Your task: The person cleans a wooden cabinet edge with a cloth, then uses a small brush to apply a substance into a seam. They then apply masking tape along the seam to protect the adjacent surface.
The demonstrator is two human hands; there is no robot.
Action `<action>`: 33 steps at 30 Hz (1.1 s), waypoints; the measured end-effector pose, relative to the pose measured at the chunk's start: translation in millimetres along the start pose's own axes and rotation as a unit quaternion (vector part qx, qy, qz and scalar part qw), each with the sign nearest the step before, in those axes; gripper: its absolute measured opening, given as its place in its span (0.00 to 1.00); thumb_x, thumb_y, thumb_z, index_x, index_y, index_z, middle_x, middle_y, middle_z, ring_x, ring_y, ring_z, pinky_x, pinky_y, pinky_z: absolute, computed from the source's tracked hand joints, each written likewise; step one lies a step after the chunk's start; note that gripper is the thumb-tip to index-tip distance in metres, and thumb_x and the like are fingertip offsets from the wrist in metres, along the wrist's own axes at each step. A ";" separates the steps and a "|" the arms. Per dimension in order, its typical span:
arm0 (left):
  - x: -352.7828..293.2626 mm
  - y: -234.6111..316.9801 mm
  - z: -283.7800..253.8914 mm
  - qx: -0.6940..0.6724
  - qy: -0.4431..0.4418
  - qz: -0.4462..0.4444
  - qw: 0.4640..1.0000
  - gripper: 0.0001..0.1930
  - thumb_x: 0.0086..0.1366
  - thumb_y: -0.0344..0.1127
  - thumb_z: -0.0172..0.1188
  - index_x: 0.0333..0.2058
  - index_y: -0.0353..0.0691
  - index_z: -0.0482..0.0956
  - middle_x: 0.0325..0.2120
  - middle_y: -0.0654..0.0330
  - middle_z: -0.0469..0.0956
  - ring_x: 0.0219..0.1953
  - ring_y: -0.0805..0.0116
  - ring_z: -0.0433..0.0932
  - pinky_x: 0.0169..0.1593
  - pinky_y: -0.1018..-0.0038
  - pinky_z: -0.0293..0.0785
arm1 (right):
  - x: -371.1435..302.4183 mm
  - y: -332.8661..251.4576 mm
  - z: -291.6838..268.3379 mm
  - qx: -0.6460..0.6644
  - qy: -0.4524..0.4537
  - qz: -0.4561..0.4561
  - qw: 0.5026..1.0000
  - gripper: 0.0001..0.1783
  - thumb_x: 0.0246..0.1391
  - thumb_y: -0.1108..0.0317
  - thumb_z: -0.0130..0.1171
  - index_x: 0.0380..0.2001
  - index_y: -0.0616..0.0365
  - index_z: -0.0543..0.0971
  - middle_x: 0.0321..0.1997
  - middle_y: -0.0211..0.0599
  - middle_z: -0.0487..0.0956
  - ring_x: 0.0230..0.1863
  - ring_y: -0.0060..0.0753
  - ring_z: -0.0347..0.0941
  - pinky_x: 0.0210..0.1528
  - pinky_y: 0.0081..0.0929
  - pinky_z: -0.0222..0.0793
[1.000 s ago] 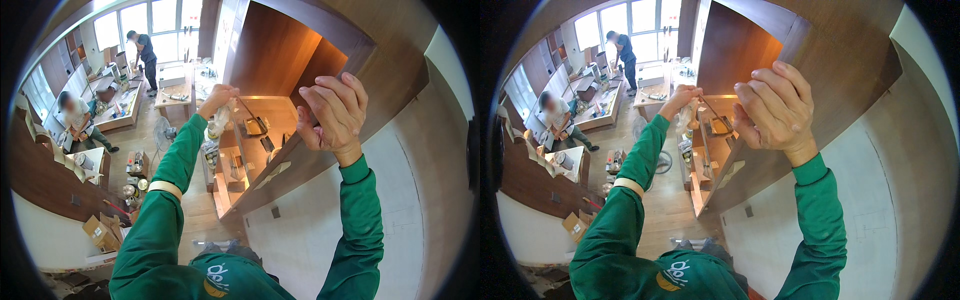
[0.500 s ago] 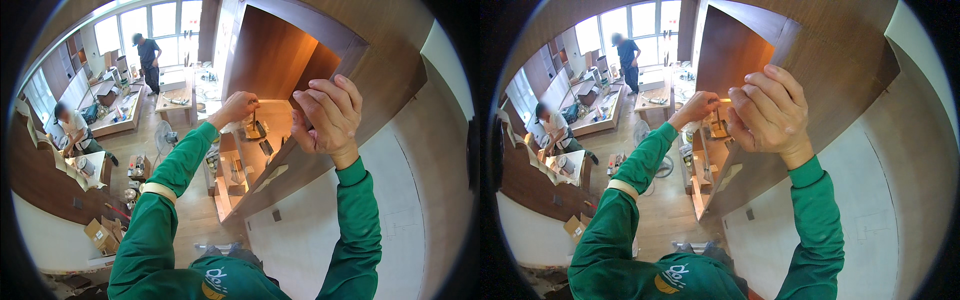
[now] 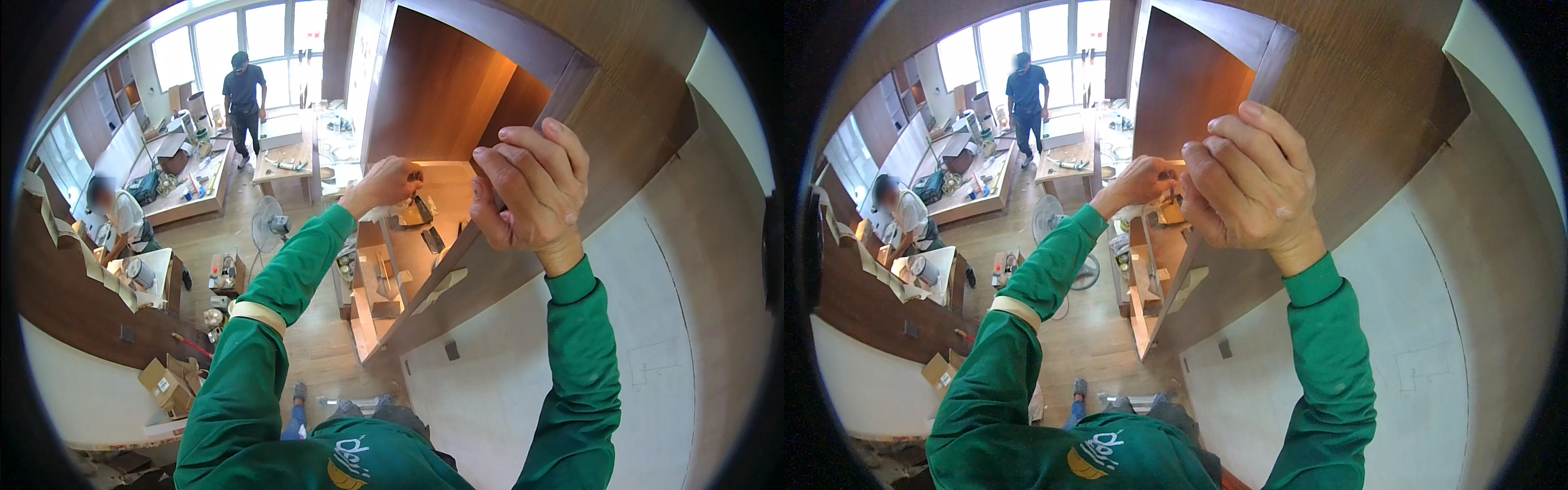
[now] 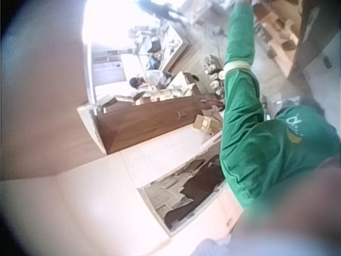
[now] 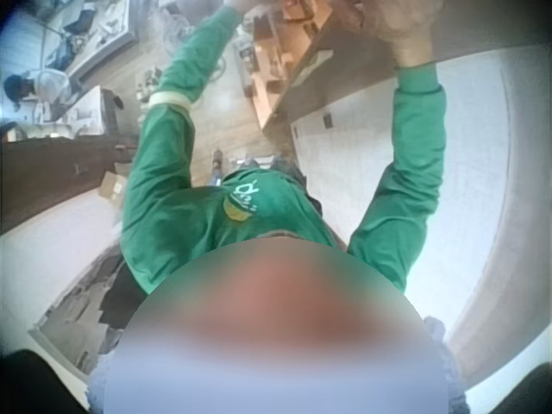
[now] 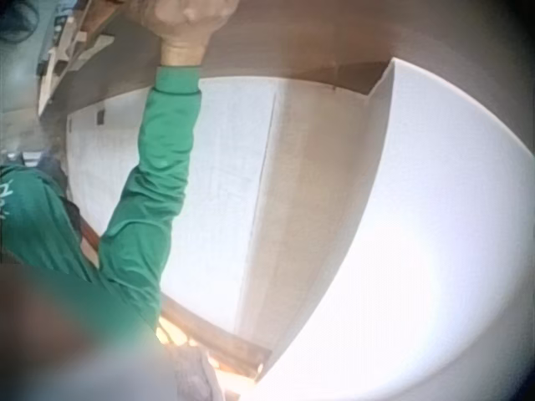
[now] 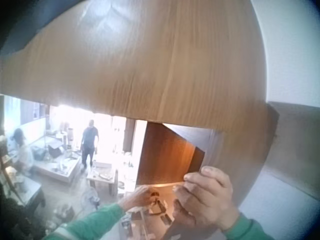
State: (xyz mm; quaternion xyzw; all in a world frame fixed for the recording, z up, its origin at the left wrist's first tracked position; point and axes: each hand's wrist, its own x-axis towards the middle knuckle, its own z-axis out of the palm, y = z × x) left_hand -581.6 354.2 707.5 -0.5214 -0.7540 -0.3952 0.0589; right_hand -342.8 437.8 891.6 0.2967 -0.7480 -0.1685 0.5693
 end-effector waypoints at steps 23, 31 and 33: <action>-18.5 12.7 -15.1 -0.007 -0.042 -0.007 0.999 0.09 0.53 0.31 0.61 0.33 0.37 0.85 0.30 0.49 0.82 0.34 0.52 0.81 0.40 0.61 0.76 | -1.1 1.8 0.9 0.000 -0.002 0.001 1.000 0.14 0.34 0.68 0.61 0.31 0.53 0.83 0.28 0.29 0.80 0.42 0.33 0.77 0.61 0.38 0.62; -21.3 15.2 -19.4 0.024 -0.048 -0.006 0.999 0.08 0.56 0.31 0.62 0.34 0.37 0.84 0.30 0.50 0.82 0.32 0.55 0.81 0.39 0.66 0.76 | -1.6 3.6 1.8 0.004 0.004 -0.001 1.000 0.14 0.33 0.69 0.62 0.31 0.54 0.83 0.27 0.29 0.80 0.42 0.33 0.77 0.61 0.37 0.62; -19.3 15.5 -20.3 0.011 -0.042 -0.012 0.999 0.08 0.55 0.30 0.62 0.34 0.37 0.84 0.30 0.50 0.82 0.32 0.56 0.81 0.39 0.67 0.76 | -3.7 4.2 2.8 0.007 0.010 -0.001 1.000 0.14 0.33 0.69 0.62 0.31 0.54 0.83 0.27 0.29 0.80 0.42 0.33 0.77 0.61 0.37 0.63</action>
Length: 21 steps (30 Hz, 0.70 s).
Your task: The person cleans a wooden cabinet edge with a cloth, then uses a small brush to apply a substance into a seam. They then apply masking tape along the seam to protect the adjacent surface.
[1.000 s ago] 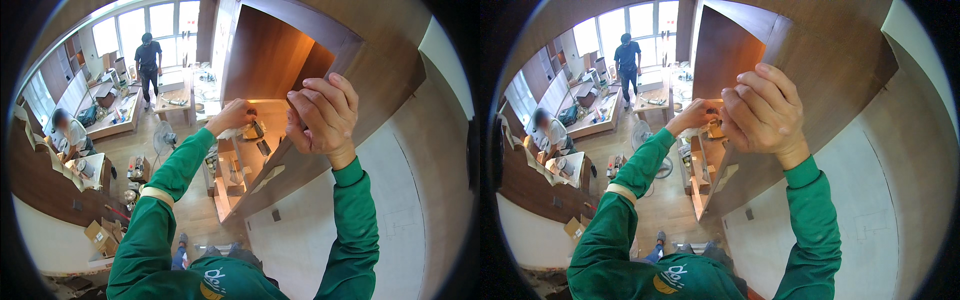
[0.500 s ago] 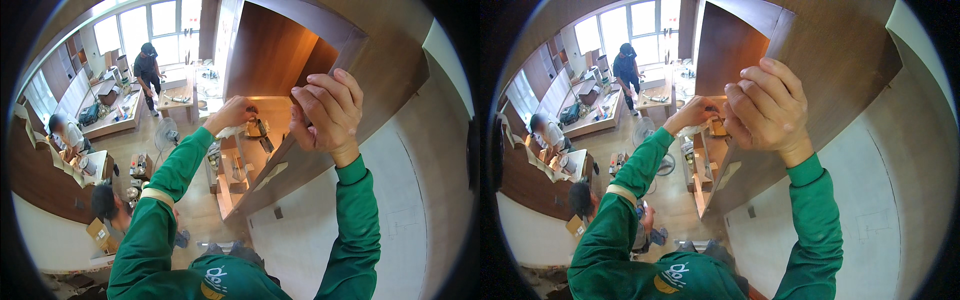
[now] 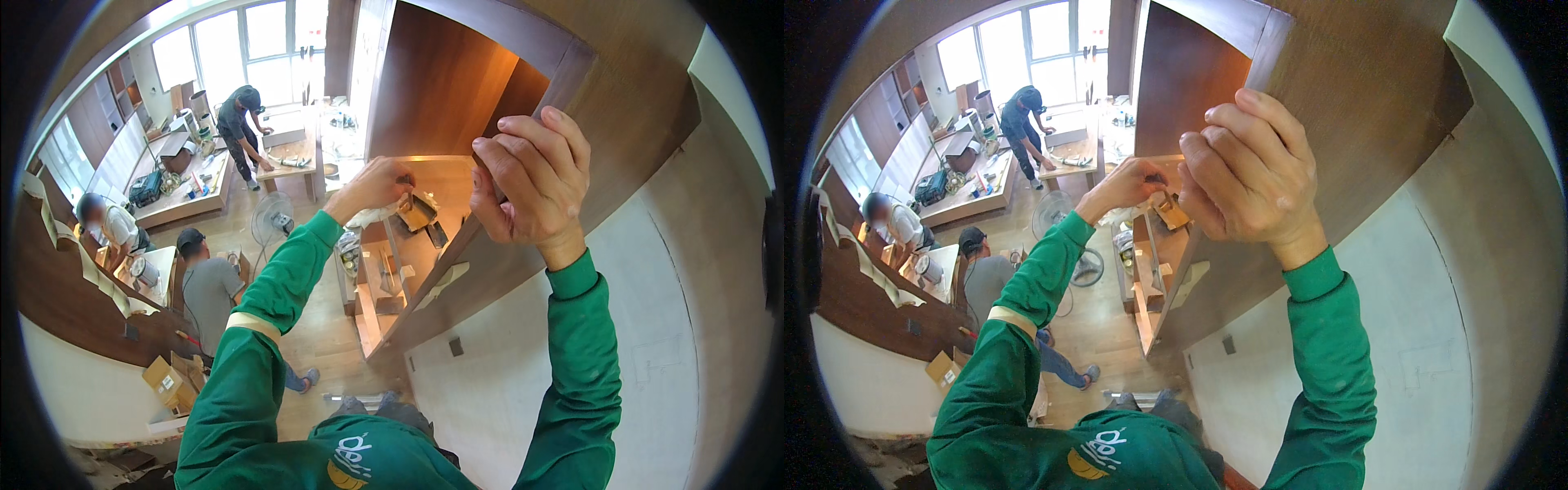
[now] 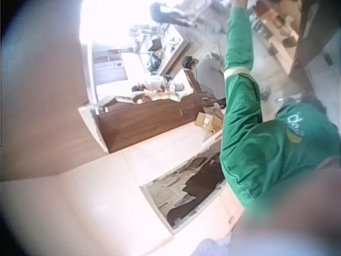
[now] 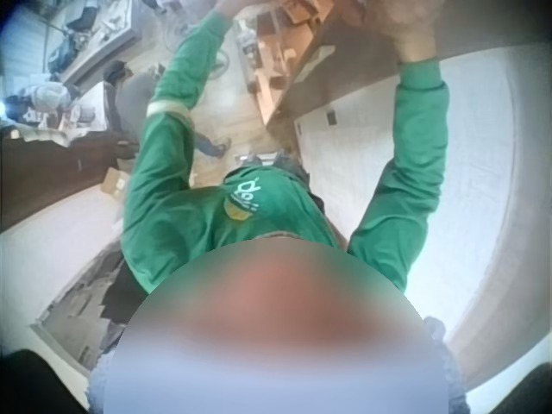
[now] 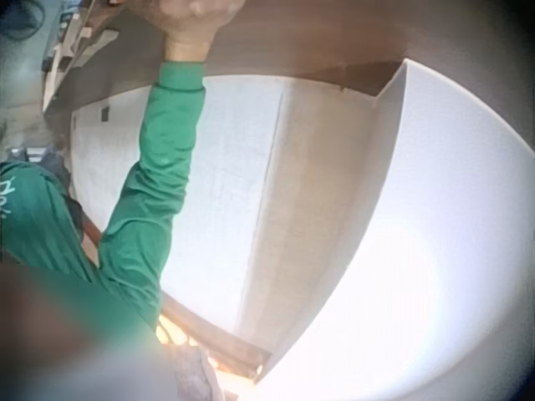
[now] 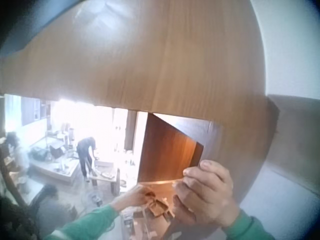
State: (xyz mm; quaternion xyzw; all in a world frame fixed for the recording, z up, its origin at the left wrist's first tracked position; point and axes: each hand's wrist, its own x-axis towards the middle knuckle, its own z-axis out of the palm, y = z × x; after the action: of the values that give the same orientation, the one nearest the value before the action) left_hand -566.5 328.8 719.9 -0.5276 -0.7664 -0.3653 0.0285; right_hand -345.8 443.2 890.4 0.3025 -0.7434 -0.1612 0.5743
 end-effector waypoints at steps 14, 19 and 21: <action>-5.0 -2.1 -2.1 -0.010 0.010 -0.005 1.000 0.08 0.54 0.30 0.64 0.33 0.35 0.84 0.26 0.51 0.82 0.30 0.59 0.82 0.38 0.67 0.76 | -3.9 -0.1 3.7 0.002 0.004 0.004 1.000 0.13 0.33 0.69 0.61 0.29 0.54 0.83 0.26 0.29 0.80 0.42 0.32 0.77 0.61 0.37 0.62; -11.4 1.0 -0.2 -0.027 -0.001 0.001 1.000 0.07 0.54 0.29 0.63 0.32 0.35 0.84 0.25 0.50 0.82 0.29 0.59 0.82 0.37 0.68 0.76 | -1.0 -3.0 0.7 0.002 0.005 -0.001 1.000 0.14 0.33 0.69 0.61 0.30 0.54 0.83 0.26 0.29 0.80 0.42 0.32 0.77 0.61 0.38 0.63; -17.1 6.5 1.1 -0.033 -0.001 -0.005 0.999 0.07 0.53 0.29 0.62 0.32 0.35 0.84 0.25 0.50 0.82 0.29 0.59 0.82 0.37 0.67 0.76 | -3.1 -6.2 0.3 0.005 0.003 0.003 1.000 0.14 0.33 0.69 0.61 0.30 0.54 0.83 0.26 0.29 0.79 0.41 0.33 0.77 0.61 0.38 0.63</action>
State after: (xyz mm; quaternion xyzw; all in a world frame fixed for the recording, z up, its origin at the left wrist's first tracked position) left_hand -553.2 317.1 715.1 -0.5248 -0.7565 -0.3902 0.0091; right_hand -344.0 440.4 884.3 0.3033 -0.7435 -0.1547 0.5756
